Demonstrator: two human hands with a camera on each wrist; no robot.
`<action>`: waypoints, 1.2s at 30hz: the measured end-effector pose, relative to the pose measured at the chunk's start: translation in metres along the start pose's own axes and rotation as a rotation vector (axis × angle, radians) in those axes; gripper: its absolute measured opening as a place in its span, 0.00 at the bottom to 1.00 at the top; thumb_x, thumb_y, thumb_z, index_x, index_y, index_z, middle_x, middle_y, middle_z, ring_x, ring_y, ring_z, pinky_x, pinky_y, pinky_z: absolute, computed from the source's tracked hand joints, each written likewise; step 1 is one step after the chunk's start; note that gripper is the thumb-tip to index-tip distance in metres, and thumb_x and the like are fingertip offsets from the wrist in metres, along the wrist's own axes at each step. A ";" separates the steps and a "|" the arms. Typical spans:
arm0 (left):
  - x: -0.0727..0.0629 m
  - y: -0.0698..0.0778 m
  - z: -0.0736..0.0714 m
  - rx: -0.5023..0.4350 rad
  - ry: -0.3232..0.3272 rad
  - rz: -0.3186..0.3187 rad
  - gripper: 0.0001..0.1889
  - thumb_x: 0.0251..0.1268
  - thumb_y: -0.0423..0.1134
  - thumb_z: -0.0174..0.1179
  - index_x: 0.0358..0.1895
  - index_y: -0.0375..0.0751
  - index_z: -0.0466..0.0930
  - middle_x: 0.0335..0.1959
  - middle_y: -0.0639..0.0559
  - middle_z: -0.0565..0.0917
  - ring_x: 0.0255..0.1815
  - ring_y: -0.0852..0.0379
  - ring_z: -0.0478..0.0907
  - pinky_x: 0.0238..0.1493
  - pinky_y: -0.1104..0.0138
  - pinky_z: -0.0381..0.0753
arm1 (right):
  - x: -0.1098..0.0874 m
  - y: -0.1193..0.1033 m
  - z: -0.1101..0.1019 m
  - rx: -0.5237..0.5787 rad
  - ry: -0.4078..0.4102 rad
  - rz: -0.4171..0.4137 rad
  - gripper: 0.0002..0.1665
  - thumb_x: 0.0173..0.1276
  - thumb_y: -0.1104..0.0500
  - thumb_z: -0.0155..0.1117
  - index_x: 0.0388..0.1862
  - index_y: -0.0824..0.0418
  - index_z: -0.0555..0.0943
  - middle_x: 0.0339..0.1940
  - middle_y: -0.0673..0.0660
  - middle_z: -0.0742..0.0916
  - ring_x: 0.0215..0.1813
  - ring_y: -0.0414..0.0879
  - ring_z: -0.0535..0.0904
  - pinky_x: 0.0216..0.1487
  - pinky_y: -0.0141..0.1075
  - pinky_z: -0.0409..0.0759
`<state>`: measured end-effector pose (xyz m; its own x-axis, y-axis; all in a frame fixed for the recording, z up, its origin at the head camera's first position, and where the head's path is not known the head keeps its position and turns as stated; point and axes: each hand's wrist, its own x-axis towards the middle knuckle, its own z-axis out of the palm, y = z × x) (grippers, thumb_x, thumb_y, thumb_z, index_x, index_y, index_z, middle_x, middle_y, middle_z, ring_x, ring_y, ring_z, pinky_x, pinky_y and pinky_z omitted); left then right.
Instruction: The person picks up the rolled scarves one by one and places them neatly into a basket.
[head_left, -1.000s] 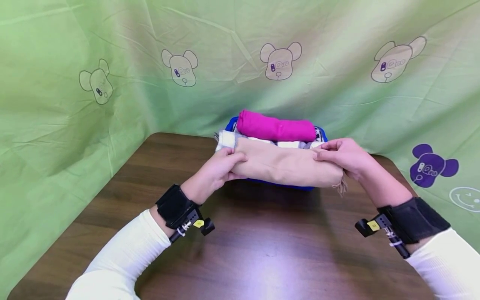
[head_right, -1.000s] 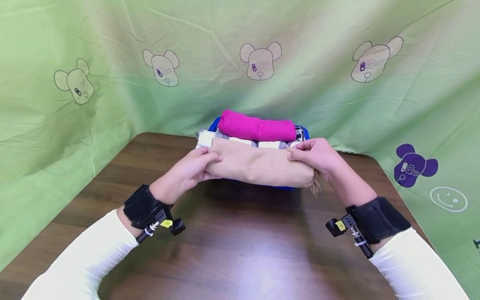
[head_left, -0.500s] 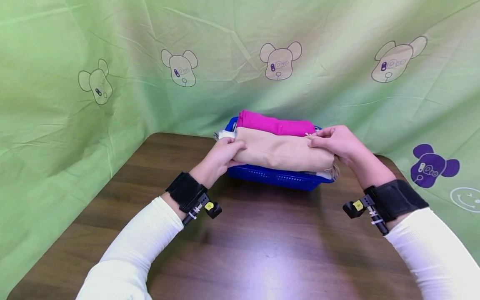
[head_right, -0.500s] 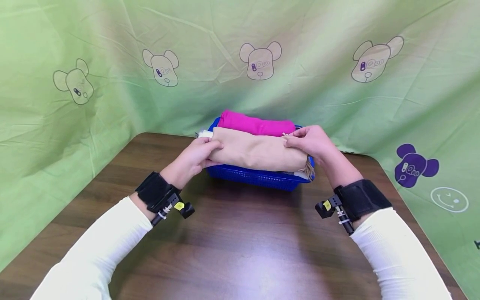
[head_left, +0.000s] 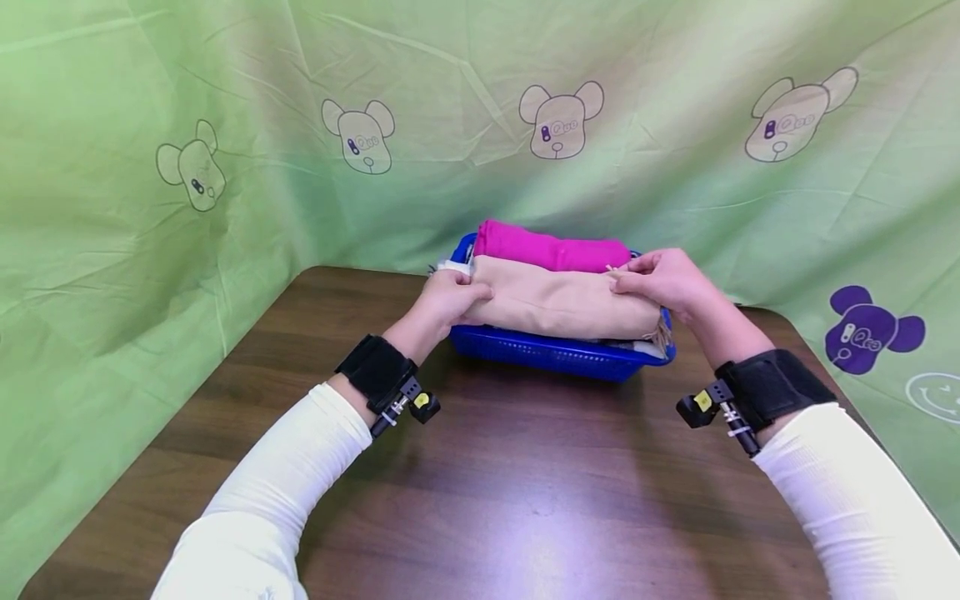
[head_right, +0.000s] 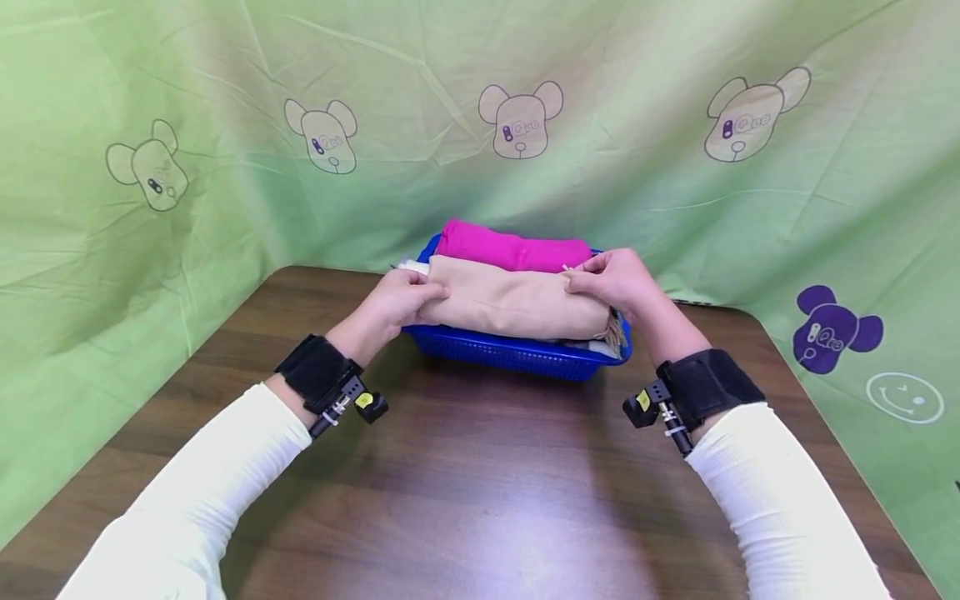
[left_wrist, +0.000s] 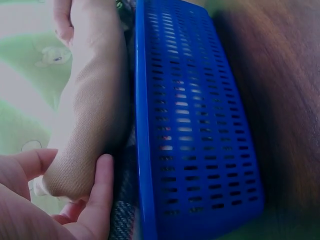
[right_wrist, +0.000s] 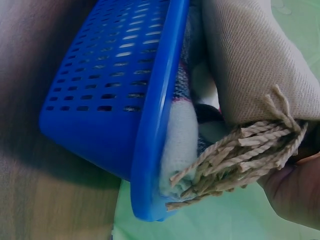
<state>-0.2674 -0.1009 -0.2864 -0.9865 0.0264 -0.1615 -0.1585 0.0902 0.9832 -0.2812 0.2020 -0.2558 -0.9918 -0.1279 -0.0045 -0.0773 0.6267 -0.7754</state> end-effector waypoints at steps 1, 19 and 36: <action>0.001 0.000 0.000 0.015 0.006 0.002 0.10 0.60 0.31 0.64 0.32 0.35 0.70 0.35 0.50 0.72 0.27 0.59 0.76 0.30 0.66 0.84 | 0.001 0.001 0.000 -0.014 -0.002 0.004 0.30 0.61 0.54 0.72 0.54 0.73 0.79 0.42 0.55 0.84 0.39 0.41 0.77 0.36 0.29 0.78; 0.010 -0.006 0.004 0.580 0.141 0.192 0.14 0.54 0.38 0.71 0.27 0.36 0.74 0.31 0.48 0.73 0.36 0.51 0.69 0.37 0.64 0.74 | 0.008 0.005 0.011 -0.221 0.043 -0.058 0.25 0.56 0.55 0.72 0.48 0.70 0.82 0.47 0.66 0.84 0.46 0.55 0.77 0.40 0.35 0.75; 0.016 -0.008 0.009 0.912 0.121 0.198 0.11 0.54 0.44 0.69 0.28 0.45 0.75 0.32 0.49 0.79 0.35 0.50 0.76 0.35 0.59 0.78 | 0.013 0.011 0.019 -0.449 -0.015 -0.132 0.24 0.56 0.52 0.73 0.43 0.70 0.85 0.40 0.64 0.86 0.42 0.57 0.77 0.37 0.41 0.75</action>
<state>-0.2817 -0.0918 -0.2982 -0.9978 0.0255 0.0615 0.0546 0.8416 0.5373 -0.2926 0.1925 -0.2763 -0.9691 -0.2380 0.0643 -0.2426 0.8746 -0.4197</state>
